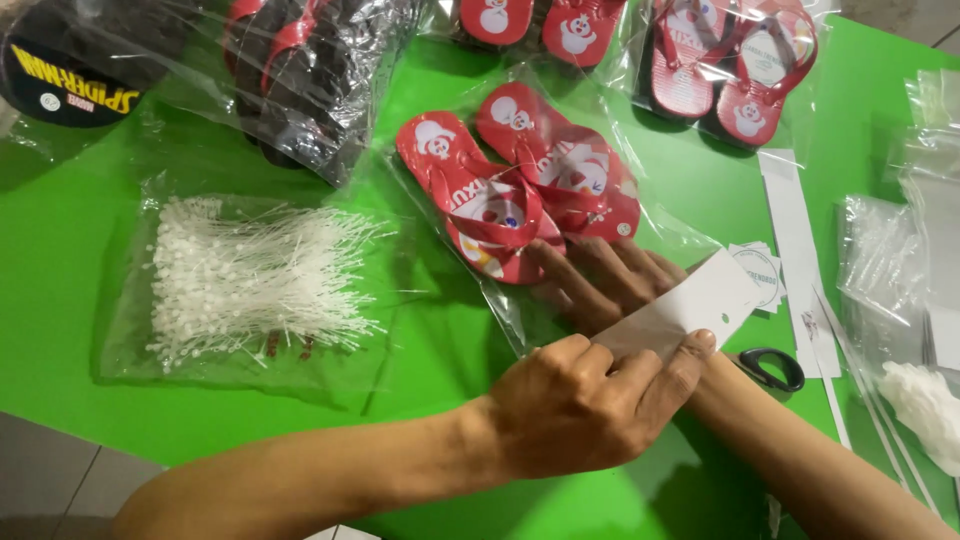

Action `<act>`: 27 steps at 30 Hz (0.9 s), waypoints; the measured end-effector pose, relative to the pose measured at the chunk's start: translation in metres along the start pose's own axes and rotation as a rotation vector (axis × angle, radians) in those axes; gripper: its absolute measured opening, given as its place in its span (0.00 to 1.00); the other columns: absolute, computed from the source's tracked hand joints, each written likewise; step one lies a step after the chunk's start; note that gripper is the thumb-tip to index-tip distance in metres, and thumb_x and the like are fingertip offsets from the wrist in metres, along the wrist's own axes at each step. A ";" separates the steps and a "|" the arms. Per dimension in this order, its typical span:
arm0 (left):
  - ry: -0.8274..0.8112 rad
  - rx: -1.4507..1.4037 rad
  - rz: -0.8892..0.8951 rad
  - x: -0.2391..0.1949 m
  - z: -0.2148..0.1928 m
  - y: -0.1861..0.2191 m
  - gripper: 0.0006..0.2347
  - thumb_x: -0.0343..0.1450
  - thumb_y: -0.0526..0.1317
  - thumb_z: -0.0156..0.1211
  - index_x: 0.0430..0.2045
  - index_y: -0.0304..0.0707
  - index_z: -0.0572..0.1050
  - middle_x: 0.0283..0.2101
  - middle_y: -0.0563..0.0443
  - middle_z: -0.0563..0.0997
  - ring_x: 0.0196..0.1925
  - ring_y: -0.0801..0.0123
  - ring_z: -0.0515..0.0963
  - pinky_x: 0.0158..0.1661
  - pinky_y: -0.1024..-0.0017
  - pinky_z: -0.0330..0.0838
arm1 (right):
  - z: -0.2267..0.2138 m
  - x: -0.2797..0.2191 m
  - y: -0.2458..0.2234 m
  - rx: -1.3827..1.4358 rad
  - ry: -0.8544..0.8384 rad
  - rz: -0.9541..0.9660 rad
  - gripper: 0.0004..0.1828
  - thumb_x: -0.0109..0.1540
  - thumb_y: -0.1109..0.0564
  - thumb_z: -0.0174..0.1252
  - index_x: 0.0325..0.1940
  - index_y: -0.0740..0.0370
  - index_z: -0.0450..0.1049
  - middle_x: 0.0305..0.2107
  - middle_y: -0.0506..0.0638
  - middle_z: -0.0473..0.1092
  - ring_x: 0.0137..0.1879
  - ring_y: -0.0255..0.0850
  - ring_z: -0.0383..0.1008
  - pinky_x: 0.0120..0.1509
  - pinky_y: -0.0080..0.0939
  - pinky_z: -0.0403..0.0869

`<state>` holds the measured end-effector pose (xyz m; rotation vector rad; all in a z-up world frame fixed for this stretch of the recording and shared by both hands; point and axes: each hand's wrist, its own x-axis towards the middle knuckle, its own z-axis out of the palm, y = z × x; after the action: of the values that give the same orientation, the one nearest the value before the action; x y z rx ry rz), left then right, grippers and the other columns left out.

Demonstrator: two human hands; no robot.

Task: Trimming excess material from flip-flop soles with scissors, cleaning them, and packaging them into plastic bags with header cards.

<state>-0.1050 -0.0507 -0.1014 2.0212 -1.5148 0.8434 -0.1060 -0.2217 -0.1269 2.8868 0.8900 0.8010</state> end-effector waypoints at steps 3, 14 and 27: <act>0.024 -0.053 0.001 -0.001 0.003 -0.006 0.14 0.78 0.32 0.52 0.58 0.32 0.78 0.26 0.60 0.72 0.21 0.74 0.70 0.22 0.72 0.64 | 0.005 0.004 -0.002 -0.022 -0.033 -0.001 0.24 0.71 0.51 0.61 0.70 0.54 0.65 0.45 0.49 0.68 0.41 0.44 0.70 0.34 0.41 0.67; 0.066 -0.040 -0.018 -0.005 0.007 -0.014 0.16 0.76 0.33 0.53 0.59 0.33 0.79 0.25 0.62 0.70 0.19 0.77 0.65 0.21 0.73 0.60 | 0.006 0.011 0.010 -0.130 -0.182 0.006 0.28 0.70 0.51 0.57 0.73 0.49 0.60 0.55 0.48 0.65 0.47 0.45 0.70 0.37 0.44 0.71; 0.051 -0.005 0.023 -0.003 0.005 -0.021 0.17 0.76 0.31 0.51 0.60 0.36 0.77 0.27 0.62 0.73 0.18 0.77 0.63 0.20 0.74 0.60 | -0.021 0.018 0.017 -0.299 -0.314 0.071 0.33 0.68 0.51 0.52 0.78 0.43 0.54 0.68 0.47 0.61 0.53 0.47 0.70 0.40 0.46 0.77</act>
<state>-0.0842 -0.0461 -0.1076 1.9675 -1.5133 0.8928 -0.0948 -0.2295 -0.0973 2.6846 0.5829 0.4207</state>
